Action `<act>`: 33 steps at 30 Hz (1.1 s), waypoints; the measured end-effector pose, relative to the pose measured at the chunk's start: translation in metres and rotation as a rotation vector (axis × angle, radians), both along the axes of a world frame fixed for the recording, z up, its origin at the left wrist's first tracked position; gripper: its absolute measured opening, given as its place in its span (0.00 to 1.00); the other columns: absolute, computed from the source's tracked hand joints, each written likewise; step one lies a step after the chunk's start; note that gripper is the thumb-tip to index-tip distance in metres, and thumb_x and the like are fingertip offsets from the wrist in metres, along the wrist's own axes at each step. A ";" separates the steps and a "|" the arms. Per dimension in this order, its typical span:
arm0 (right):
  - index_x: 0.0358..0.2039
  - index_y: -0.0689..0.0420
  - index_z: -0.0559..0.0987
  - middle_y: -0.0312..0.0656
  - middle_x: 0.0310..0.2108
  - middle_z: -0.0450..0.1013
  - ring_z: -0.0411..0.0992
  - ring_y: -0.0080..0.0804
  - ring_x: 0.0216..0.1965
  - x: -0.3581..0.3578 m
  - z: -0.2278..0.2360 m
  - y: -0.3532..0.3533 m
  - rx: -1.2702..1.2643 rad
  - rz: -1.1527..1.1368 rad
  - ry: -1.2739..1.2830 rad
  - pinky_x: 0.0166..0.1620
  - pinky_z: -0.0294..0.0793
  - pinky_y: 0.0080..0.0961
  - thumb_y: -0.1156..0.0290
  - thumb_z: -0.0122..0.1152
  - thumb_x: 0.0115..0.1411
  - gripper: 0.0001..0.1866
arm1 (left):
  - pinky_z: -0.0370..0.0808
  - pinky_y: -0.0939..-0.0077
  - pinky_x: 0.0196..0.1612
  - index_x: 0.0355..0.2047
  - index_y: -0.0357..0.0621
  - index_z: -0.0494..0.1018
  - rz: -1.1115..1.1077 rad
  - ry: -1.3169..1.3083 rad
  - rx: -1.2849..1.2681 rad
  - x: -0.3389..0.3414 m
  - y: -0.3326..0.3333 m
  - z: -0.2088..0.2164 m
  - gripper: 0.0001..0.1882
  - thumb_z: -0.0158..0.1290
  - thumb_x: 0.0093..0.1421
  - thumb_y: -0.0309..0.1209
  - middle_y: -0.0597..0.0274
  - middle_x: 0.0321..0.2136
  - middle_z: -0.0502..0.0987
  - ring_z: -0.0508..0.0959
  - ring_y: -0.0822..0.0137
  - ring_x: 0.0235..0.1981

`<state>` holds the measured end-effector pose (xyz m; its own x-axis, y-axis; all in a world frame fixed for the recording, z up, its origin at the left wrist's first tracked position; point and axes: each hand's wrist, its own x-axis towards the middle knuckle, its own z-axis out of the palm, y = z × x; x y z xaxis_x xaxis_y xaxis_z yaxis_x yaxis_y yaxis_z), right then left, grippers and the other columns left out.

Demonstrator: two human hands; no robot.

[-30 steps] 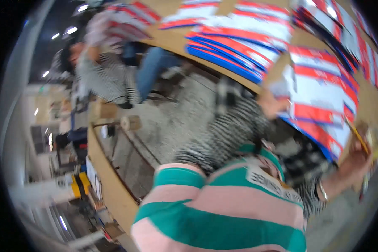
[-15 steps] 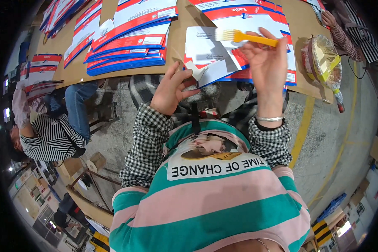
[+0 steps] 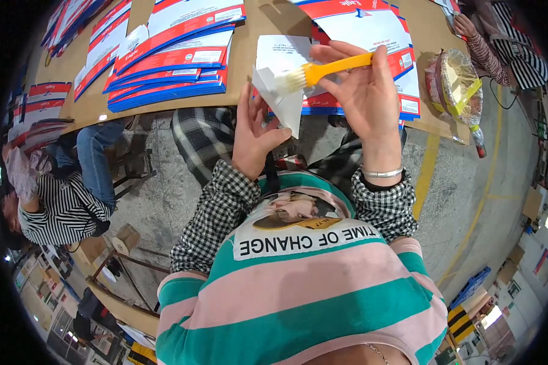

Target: The recorder is using a brush to apply glue to cardboard components and assembling them into boxes at a factory work table.

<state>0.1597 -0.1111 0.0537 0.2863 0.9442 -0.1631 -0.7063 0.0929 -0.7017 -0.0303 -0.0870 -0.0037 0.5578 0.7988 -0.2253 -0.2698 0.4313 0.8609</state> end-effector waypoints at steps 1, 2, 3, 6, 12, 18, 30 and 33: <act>0.47 0.61 0.70 0.49 0.46 0.68 0.62 0.36 0.53 -0.001 0.001 0.000 -0.037 0.036 -0.044 0.55 0.55 0.40 0.46 0.24 0.64 0.33 | 0.58 0.59 0.57 0.62 0.46 0.35 0.007 0.015 0.019 0.003 0.001 -0.001 0.53 0.58 0.41 0.20 0.48 0.57 0.51 0.54 0.58 0.59; 0.47 0.59 0.70 0.48 0.47 0.68 0.61 0.35 0.53 -0.003 0.002 0.000 -0.075 0.071 -0.088 0.56 0.51 0.42 0.45 0.24 0.64 0.33 | 0.57 0.59 0.58 0.62 0.46 0.35 0.015 0.031 0.038 0.005 0.002 -0.002 0.54 0.59 0.41 0.19 0.48 0.58 0.50 0.53 0.58 0.60; 0.47 0.58 0.71 0.46 0.46 0.69 0.61 0.35 0.53 -0.003 -0.001 0.001 -0.091 0.088 -0.064 0.57 0.46 0.45 0.45 0.23 0.63 0.33 | 0.57 0.59 0.58 0.62 0.46 0.35 0.014 0.026 0.037 0.006 0.003 -0.002 0.54 0.59 0.41 0.19 0.48 0.58 0.50 0.53 0.58 0.60; 0.47 0.58 0.70 0.46 0.47 0.69 0.60 0.35 0.54 -0.007 -0.008 -0.001 -0.114 0.038 -0.038 0.57 0.46 0.47 0.45 0.22 0.64 0.33 | 0.55 0.59 0.58 0.62 0.45 0.35 -0.023 0.037 0.007 0.009 0.006 -0.004 0.53 0.58 0.42 0.20 0.46 0.58 0.50 0.52 0.57 0.60; 0.48 0.57 0.70 0.45 0.47 0.69 0.58 0.35 0.54 -0.011 -0.009 -0.002 -0.141 -0.049 0.014 0.58 0.39 0.55 0.45 0.22 0.63 0.34 | 0.52 0.60 0.59 0.62 0.41 0.37 -0.048 0.085 0.018 0.013 0.009 -0.005 0.48 0.55 0.45 0.20 0.43 0.57 0.51 0.51 0.55 0.61; 0.52 0.58 0.67 0.39 0.43 0.70 0.61 0.36 0.51 -0.006 -0.011 0.005 -0.217 0.015 0.001 0.55 0.47 0.54 0.47 0.26 0.64 0.31 | 0.53 0.66 0.59 0.61 0.37 0.37 -0.081 0.056 0.065 0.014 0.009 -0.004 0.45 0.52 0.48 0.20 0.43 0.56 0.54 0.54 0.56 0.60; 0.55 0.59 0.62 0.48 0.47 0.65 0.59 0.45 0.55 -0.021 -0.021 0.006 -0.119 -0.113 0.289 0.55 0.53 0.52 0.47 0.24 0.64 0.32 | 0.63 0.72 0.51 0.61 0.34 0.34 -0.082 0.096 0.032 0.027 0.006 0.016 0.44 0.50 0.52 0.26 0.45 0.51 0.58 0.63 0.62 0.51; 0.55 0.59 0.61 0.50 0.51 0.62 0.58 0.46 0.55 -0.031 -0.025 0.008 -0.098 -0.183 0.286 0.56 0.52 0.52 0.47 0.22 0.64 0.32 | 0.67 0.76 0.46 0.59 0.29 0.33 -0.031 0.431 0.131 0.038 0.008 0.024 0.49 0.57 0.52 0.34 0.43 0.47 0.61 0.67 0.65 0.47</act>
